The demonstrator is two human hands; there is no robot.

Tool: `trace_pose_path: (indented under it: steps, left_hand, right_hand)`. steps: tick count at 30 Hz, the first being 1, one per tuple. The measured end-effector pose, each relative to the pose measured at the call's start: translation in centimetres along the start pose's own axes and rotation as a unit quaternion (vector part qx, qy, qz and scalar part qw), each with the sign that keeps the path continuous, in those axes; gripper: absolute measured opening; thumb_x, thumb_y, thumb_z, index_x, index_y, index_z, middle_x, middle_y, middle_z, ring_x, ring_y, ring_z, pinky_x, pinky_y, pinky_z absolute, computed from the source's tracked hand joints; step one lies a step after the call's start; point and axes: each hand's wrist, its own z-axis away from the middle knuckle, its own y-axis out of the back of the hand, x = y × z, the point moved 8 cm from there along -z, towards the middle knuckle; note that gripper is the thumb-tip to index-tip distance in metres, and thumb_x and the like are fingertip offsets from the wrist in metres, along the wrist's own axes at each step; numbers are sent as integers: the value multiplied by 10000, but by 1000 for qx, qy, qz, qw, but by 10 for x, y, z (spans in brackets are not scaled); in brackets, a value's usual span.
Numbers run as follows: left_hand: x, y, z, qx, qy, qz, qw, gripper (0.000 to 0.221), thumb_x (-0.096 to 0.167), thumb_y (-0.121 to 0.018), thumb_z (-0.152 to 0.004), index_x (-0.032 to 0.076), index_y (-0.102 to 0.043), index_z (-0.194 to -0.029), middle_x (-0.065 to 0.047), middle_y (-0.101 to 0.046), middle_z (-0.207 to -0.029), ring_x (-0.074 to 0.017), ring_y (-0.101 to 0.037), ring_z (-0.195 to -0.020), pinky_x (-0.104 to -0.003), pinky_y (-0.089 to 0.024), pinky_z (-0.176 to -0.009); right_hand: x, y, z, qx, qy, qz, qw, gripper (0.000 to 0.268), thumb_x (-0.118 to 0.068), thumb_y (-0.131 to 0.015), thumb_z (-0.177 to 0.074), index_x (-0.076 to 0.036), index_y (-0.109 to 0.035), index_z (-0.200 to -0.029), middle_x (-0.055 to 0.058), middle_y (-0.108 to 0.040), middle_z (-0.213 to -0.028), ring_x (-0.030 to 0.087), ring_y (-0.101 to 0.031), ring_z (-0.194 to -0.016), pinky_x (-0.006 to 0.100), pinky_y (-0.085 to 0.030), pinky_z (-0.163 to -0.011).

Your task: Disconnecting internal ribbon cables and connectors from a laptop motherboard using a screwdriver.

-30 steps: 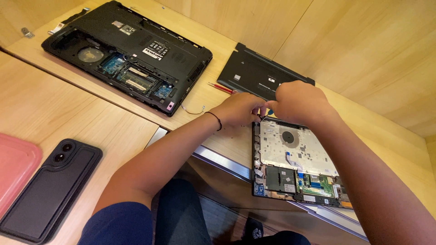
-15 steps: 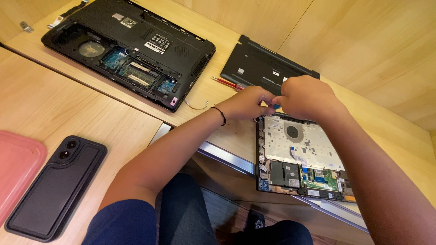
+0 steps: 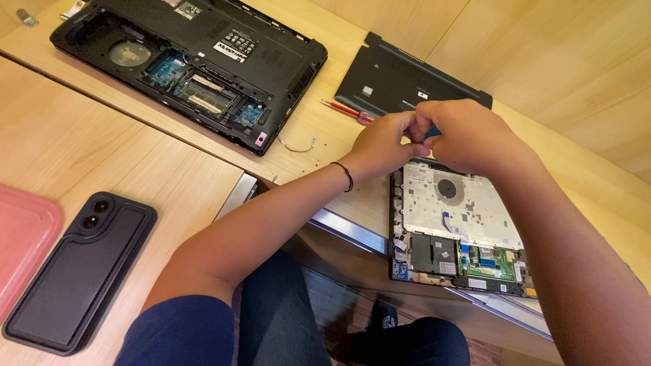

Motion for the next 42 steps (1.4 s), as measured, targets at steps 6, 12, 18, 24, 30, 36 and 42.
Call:
trace_pose_path:
  steps: [6, 12, 18, 24, 30, 36, 42]
  left_hand:
    - [15, 4, 7, -5, 4, 5, 1000, 104, 197, -711, -801, 146, -629, -841, -16, -699, -806, -257, -682, -886, -370, -495, -791]
    - [-4, -3, 0, 9, 100, -71, 992, 259, 292, -764, -762, 243, -519, -695, 114, -662, -809, -118, -601, -745, -352, -376, -574]
    - [3, -1, 3, 5, 97, -73, 993, 237, 307, -765, -758, 241, -543, -707, 77, -683, -805, -157, -613, -766, -369, -379, -571]
    - [-6, -3, -3, 21, 51, -102, 993, 108, 129, -498, -662, 228, -509, -704, 41, -660, -747, -234, -615, -732, -414, -381, -531]
    - [2, -4, 1, 1, 75, -106, 991, 211, 273, -759, -754, 223, -555, -725, 79, -674, -751, -178, -619, -724, -384, -385, -556]
    - [1, -3, 4, 9, 83, -94, 992, 200, 234, -750, -771, 213, -555, -729, 74, -671, -749, -168, -600, -688, -380, -393, -544]
    - [5, -6, 7, -2, 90, -98, 991, 239, 253, -742, -776, 222, -515, -706, 80, -649, -699, -166, -574, -624, -375, -373, -545]
  right_hand:
    - [0, -2, 5, 1, 8, -7, 1000, 179, -213, -670, -823, -125, -611, -968, 169, -697, -847, 398, -652, -938, 498, -501, -805]
    - [14, 32, 13, 141, 11, -67, 988, 284, -340, -531, -960, -124, -562, -1141, 105, -616, -899, 312, -571, -811, 481, -395, -663]
    - [28, 3, 19, 175, -113, -32, 978, 367, -415, -403, -1026, -100, -579, -1092, 170, -619, -1059, 417, -576, -962, 576, -413, -689]
    - [32, -70, 1, -5, -147, -47, 988, 747, -573, -176, -1011, -50, -631, -732, 159, -672, -825, 380, -612, -780, 483, -432, -625]
    - [53, -37, 10, 154, -89, -134, 975, 432, -467, -509, -999, -86, -471, -799, 80, -529, -618, 281, -485, -597, 431, -300, -538]
    - [38, -20, 12, 165, -107, 27, 980, 362, -458, -463, -1016, -109, -536, -950, 159, -651, -750, 424, -605, -705, 506, -418, -538]
    - [41, -28, 8, 154, -109, 169, 967, 250, -300, -389, -1055, -156, -525, -903, 77, -701, -682, 369, -663, -567, 403, -378, -446]
